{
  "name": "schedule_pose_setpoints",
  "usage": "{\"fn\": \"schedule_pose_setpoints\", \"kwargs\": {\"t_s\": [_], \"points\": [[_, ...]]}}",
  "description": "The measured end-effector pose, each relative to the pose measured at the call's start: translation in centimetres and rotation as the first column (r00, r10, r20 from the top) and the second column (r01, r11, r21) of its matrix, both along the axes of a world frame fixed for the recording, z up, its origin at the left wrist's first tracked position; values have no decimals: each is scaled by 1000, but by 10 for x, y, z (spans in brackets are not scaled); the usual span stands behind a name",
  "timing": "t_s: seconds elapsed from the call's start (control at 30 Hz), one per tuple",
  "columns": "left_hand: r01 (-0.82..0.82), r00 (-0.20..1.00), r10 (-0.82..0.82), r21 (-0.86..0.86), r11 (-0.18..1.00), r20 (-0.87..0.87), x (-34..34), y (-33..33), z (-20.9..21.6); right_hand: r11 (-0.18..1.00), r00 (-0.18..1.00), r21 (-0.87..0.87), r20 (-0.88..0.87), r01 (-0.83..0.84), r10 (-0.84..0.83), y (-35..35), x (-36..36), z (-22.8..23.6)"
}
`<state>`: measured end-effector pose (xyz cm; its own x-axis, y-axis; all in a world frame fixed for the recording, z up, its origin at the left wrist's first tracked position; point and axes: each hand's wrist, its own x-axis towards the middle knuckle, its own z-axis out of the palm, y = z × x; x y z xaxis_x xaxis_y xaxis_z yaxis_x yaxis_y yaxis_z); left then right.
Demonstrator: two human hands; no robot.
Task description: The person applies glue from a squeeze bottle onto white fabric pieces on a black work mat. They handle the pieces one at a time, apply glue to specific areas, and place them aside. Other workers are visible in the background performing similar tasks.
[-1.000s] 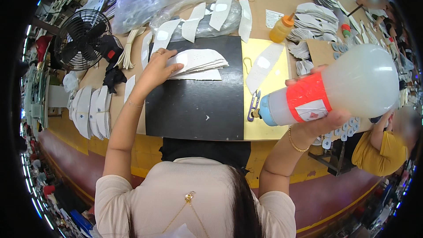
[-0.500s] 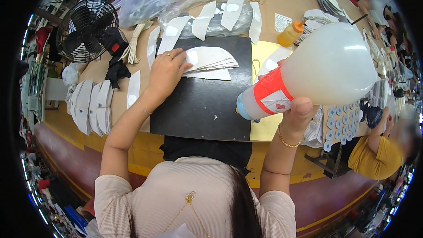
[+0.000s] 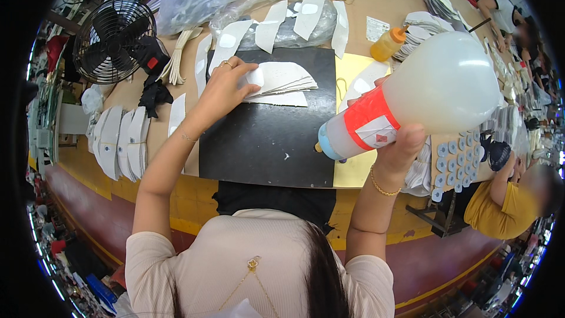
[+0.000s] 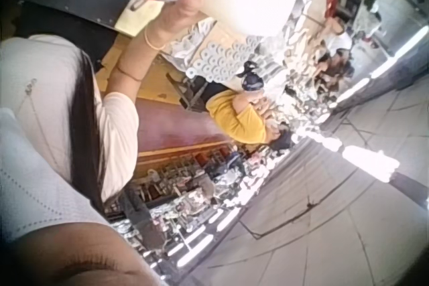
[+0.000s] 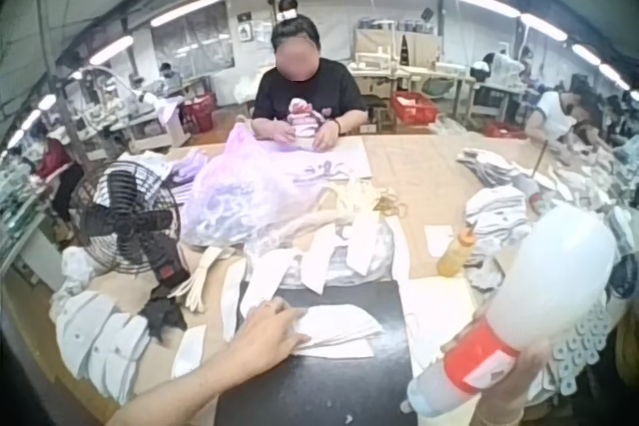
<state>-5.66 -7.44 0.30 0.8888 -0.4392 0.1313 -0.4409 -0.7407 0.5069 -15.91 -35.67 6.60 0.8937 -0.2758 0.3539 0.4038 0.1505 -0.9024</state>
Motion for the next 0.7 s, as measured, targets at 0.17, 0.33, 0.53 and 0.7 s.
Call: {"fn": "schedule_pose_setpoints", "kwargs": {"t_s": [0.17,0.33,0.53,0.7], "points": [[-60,998,61,-33,998,28,-4,-3,1,1000,1000,1,-1,29,-29,3,5,0],[-179,795,57,-145,973,-604,12,16,4,997,997,-33,-15,76,-76,1,8,-5],[-409,414,-387,-549,729,-824,-12,6,17,965,973,-171,158,197,-170,14,33,-24],[-427,261,-524,-584,691,-811,-33,-7,48,911,967,-349,200,219,-156,36,37,-7]]}}
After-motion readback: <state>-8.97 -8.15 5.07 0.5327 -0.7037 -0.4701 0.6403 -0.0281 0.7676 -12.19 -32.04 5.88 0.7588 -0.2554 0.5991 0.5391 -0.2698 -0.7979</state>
